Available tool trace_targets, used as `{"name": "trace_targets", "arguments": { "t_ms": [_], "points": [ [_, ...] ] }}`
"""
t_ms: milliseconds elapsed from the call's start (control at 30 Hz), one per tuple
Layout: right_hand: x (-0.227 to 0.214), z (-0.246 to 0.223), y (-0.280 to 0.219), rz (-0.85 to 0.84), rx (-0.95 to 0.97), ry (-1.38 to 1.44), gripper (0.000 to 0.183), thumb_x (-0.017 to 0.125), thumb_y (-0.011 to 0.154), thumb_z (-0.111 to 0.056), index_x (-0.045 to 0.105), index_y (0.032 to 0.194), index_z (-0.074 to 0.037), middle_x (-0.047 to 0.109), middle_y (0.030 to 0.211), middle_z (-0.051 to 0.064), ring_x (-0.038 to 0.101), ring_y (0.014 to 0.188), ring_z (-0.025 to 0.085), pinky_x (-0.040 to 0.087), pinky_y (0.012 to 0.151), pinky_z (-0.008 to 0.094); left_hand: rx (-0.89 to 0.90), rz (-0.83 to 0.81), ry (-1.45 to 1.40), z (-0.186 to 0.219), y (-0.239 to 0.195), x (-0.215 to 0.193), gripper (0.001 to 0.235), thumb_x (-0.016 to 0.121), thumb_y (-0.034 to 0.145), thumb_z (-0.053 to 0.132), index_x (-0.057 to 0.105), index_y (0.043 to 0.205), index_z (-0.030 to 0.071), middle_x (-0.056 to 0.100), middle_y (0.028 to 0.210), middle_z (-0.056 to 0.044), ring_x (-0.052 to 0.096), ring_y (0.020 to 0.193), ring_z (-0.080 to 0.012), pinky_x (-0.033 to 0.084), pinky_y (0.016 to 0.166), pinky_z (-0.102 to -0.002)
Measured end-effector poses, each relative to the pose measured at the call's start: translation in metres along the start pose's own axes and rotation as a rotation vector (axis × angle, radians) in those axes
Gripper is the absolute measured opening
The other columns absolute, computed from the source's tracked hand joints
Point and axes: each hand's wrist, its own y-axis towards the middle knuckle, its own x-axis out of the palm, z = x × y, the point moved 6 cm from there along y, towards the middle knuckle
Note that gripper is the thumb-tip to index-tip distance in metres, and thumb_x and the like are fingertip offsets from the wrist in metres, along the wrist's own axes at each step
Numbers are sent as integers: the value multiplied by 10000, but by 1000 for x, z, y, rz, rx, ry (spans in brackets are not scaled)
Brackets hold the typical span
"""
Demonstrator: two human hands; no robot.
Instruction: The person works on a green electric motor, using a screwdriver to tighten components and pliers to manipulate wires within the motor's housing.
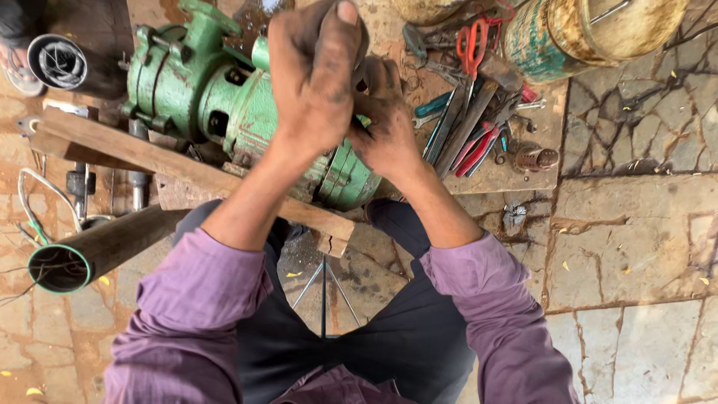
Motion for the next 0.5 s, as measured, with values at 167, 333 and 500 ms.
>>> {"name": "trace_targets", "arguments": {
  "t_ms": [167, 333, 500],
  "points": [
    [-4, -10, 3, -1, -23, -32, 222, 791, 880, -158, 768, 1066, -39, 601, 1297, 141, 510, 1279, 342, 412, 1139, 530, -99, -137, -177, -6, 10, 2, 494, 575, 1164, 313, 418, 784, 38, 374, 670, 30, 329, 574, -76, 277, 515, -270],
    [-14, -25, 14, 55, 44, 286, 196, 728, 921, -80, 737, 1114, -47, 635, 1292, 90, 597, 1252, 239, 533, 1087, 422, 40, -49, 28, 20, 11, -7, 474, 472, 1159, 428, 570, 925, 27, 551, 838, 22, 505, 776, -94, 412, 714, -266],
    [-94, 8, 1, 216, 264, 649, 134, 672, 1050, -61, 733, 1167, -40, 758, 1107, 50, 694, 1029, 156, 570, 943, 295, -352, 160, 491, 22, -12, -62, 529, 544, 1035, 452, 714, 1001, -48, 673, 881, -160, 569, 761, -216, 442, 760, -392]
  ]
}}
